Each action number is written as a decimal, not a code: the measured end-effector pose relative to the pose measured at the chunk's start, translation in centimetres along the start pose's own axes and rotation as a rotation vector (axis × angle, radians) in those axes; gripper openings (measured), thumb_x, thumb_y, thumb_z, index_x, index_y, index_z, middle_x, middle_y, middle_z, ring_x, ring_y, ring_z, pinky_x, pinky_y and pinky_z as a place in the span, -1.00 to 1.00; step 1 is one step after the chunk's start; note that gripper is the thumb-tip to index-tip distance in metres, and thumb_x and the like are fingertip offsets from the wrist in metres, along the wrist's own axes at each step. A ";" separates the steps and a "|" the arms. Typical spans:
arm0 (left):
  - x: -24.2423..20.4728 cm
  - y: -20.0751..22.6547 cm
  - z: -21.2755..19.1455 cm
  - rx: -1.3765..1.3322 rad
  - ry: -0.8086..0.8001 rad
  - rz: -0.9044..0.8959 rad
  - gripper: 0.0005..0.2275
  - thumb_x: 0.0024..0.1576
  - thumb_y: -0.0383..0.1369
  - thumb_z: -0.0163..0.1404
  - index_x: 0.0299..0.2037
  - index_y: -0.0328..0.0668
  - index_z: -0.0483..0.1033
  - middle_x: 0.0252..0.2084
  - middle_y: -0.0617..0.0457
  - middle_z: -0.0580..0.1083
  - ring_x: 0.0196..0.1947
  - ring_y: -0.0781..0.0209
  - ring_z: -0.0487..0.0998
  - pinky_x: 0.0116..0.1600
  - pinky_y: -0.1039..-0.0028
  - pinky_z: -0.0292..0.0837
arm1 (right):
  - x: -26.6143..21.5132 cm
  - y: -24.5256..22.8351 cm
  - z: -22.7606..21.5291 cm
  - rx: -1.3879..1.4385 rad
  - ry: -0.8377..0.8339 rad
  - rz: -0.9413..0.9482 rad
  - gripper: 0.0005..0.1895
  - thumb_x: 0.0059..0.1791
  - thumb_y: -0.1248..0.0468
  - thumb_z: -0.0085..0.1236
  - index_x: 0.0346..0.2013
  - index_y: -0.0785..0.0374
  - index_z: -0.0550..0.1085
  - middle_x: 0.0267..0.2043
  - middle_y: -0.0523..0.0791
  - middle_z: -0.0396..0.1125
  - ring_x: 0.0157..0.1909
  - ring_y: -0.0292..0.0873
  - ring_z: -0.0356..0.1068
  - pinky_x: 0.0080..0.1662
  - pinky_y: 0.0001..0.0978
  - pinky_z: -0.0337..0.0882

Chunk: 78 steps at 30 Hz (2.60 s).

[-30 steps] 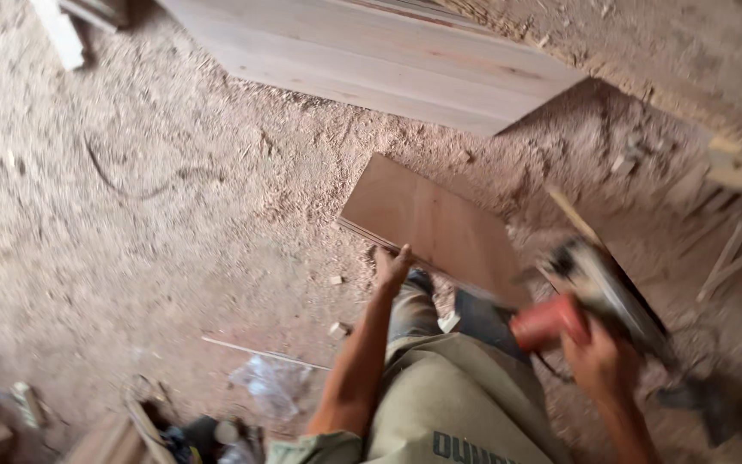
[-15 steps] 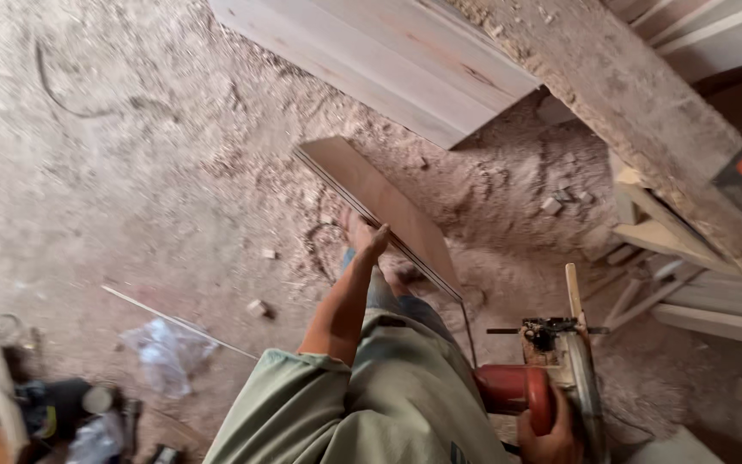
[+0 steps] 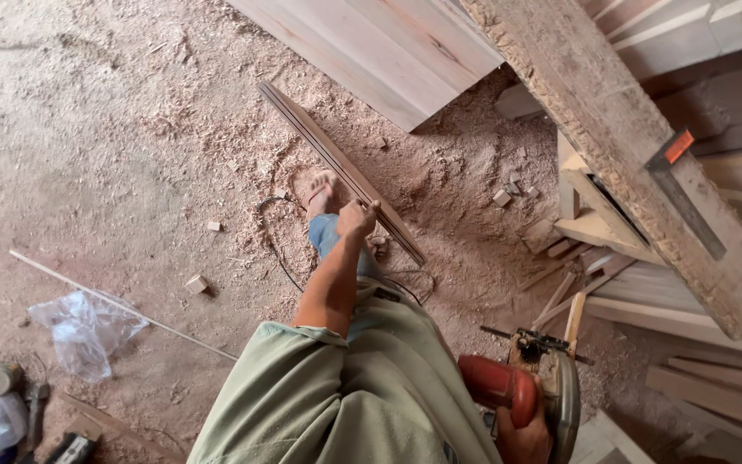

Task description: The person uses a circular saw to cut a rectangular piece of plywood into smaller sections. After completing the cuts, the person moves the cut piece and places it on a stack of other wood pieces.

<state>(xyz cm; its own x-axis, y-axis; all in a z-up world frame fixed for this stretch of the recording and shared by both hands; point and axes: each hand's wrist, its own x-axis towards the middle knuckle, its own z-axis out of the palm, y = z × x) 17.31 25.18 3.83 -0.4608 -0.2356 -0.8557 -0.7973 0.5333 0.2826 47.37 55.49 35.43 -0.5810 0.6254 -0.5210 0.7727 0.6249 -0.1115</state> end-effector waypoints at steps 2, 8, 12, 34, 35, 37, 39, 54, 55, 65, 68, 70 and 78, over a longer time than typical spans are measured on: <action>0.7 -0.1 -0.4 0.031 -0.006 0.053 -0.50 0.15 0.12 0.02 0.16 0.03 0.53 0.13 -0.18 0.51 0.16 -0.14 0.51 0.20 0.14 0.42 | -0.5 -1.8 -0.2 0.056 0.063 -0.026 -0.04 -0.21 0.06 0.20 0.49 0.06 0.19 0.16 0.17 0.40 0.20 0.22 0.42 0.19 -0.05 0.38; 3.4 -2.3 -1.8 -0.042 -0.084 0.285 -0.61 0.26 0.01 -0.12 -0.02 0.01 0.67 -0.18 -0.03 0.67 -0.06 0.06 0.65 0.13 0.29 0.49 | -1.0 -7.1 -1.0 0.059 0.046 0.116 -0.11 -0.14 0.07 0.16 0.50 0.06 0.18 0.19 0.22 0.37 0.19 0.33 0.37 0.16 0.06 0.38; 4.0 -3.0 -3.3 -0.086 -0.117 0.365 -0.61 0.28 -0.01 -0.09 -0.13 -0.09 0.72 -0.20 0.06 0.68 -0.22 0.19 0.65 -0.02 0.37 0.53 | -2.4 -10.1 -0.3 0.156 0.136 -0.020 -0.16 -0.10 0.09 0.10 0.49 0.11 0.18 0.15 0.23 0.37 0.17 0.32 0.38 0.12 0.08 0.41; 7.2 5.5 -9.8 0.917 -0.150 0.533 -0.53 0.11 0.14 0.11 -0.38 -0.16 0.68 -0.36 -0.10 0.60 -0.34 -0.03 0.58 -0.17 0.06 0.41 | -11.2 -21.1 4.6 0.268 -0.024 0.547 -0.12 -0.17 0.12 0.15 0.47 -0.18 0.17 -0.16 0.20 0.49 -0.10 0.34 0.49 0.01 0.17 0.47; 7.1 5.9 -9.8 0.904 -0.125 0.549 -0.60 0.05 0.10 0.18 -0.32 -0.10 0.68 -0.33 -0.05 0.62 -0.31 -0.01 0.59 -0.16 0.07 0.39 | -11.6 -20.9 4.8 0.281 -0.025 0.554 -0.13 -0.17 0.11 0.14 0.46 -0.18 0.18 -0.16 0.19 0.50 -0.10 0.33 0.51 0.01 0.16 0.49; 7.3 6.3 -9.5 0.866 -0.005 0.755 -0.48 -0.11 0.11 0.26 -0.16 -0.17 0.60 -0.16 -0.10 0.55 -0.20 0.02 0.50 -0.23 0.16 0.42 | -12.3 -20.8 5.4 0.293 -0.012 0.595 -0.15 -0.16 0.11 0.14 0.46 -0.18 0.19 -0.13 0.19 0.50 -0.09 0.34 0.49 0.00 0.18 0.48; 7.9 6.2 -9.4 0.856 0.089 1.017 -0.41 -0.16 0.10 0.28 -0.03 -0.12 0.56 -0.01 -0.10 0.50 -0.08 0.03 0.42 -0.17 0.18 0.38 | -13.3 -20.8 5.8 0.309 0.009 0.628 -0.16 -0.14 0.11 0.14 0.46 -0.18 0.19 -0.12 0.20 0.50 -0.09 0.36 0.48 -0.01 0.20 0.48; 7.3 3.2 -5.2 1.158 0.070 1.069 -0.51 0.23 -0.11 -0.03 0.37 0.06 0.30 0.49 -0.10 0.11 0.47 -0.23 0.01 0.41 -0.28 -0.22 | -18.9 -11.5 11.4 0.466 0.177 0.841 -0.20 -0.10 0.09 0.18 0.44 0.06 0.24 -0.22 0.30 0.47 -0.12 0.36 0.50 -0.01 0.15 0.51; 6.6 2.8 -4.5 1.130 0.056 1.070 -0.47 0.23 -0.11 -0.03 0.42 0.05 0.24 0.53 -0.11 0.01 0.51 -0.27 -0.08 0.44 -0.28 -0.26 | -19.3 -9.8 11.9 0.493 0.198 0.855 -0.19 -0.09 0.07 0.19 0.44 0.11 0.23 -0.21 0.30 0.47 -0.12 0.34 0.51 -0.02 0.12 0.53; -0.4 -0.8 3.7 1.110 0.089 1.081 -0.20 0.16 -0.17 0.06 0.58 0.35 -0.16 0.62 -0.15 -0.34 0.57 -0.37 -0.36 0.51 -0.24 -0.29 | -20.7 5.1 21.8 1.131 0.608 1.046 -0.56 -0.08 0.50 0.18 0.08 0.18 0.62 0.21 -0.21 0.21 -0.15 -0.32 0.53 -0.39 -0.39 0.59; -1.4 -1.4 5.7 1.272 0.029 1.013 -0.18 0.12 -0.17 0.07 0.58 0.40 -0.15 0.65 -0.18 -0.37 0.59 -0.38 -0.39 0.51 -0.22 -0.24 | -18.6 8.2 25.8 1.250 0.278 1.483 -0.46 -0.01 0.49 0.08 0.24 0.04 0.36 -0.28 0.03 0.44 -0.47 -0.16 0.45 -0.55 -0.32 0.51; -1.9 -1.2 6.9 1.319 -0.028 0.952 -0.13 0.05 -0.13 0.10 0.57 0.42 -0.17 0.64 -0.23 -0.40 0.58 -0.42 -0.40 0.49 -0.21 -0.15 | -17.4 9.0 28.4 1.258 0.060 1.498 -0.59 0.03 0.45 0.05 0.13 0.05 0.53 -0.26 -0.03 0.47 -0.55 -0.22 0.49 -0.62 -0.32 0.43; -1.2 0.4 7.6 1.430 -0.119 0.964 0.05 -0.05 0.11 0.24 0.57 0.35 -0.29 0.53 -0.56 -0.44 0.50 -0.69 -0.40 0.42 -0.39 -0.03 | -11.6 14.7 39.0 1.216 -0.500 1.006 -0.55 0.03 0.30 0.01 0.23 -0.01 0.38 -0.34 0.10 0.48 -0.56 -0.09 0.42 -0.49 -0.16 0.42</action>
<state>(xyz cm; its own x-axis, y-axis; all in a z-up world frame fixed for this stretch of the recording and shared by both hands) 20.50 31.84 1.73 -0.4443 0.5983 -0.6668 0.7065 0.6917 0.1499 75.46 39.18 6.87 0.1915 0.1740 -0.9659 0.6389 -0.7692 -0.0119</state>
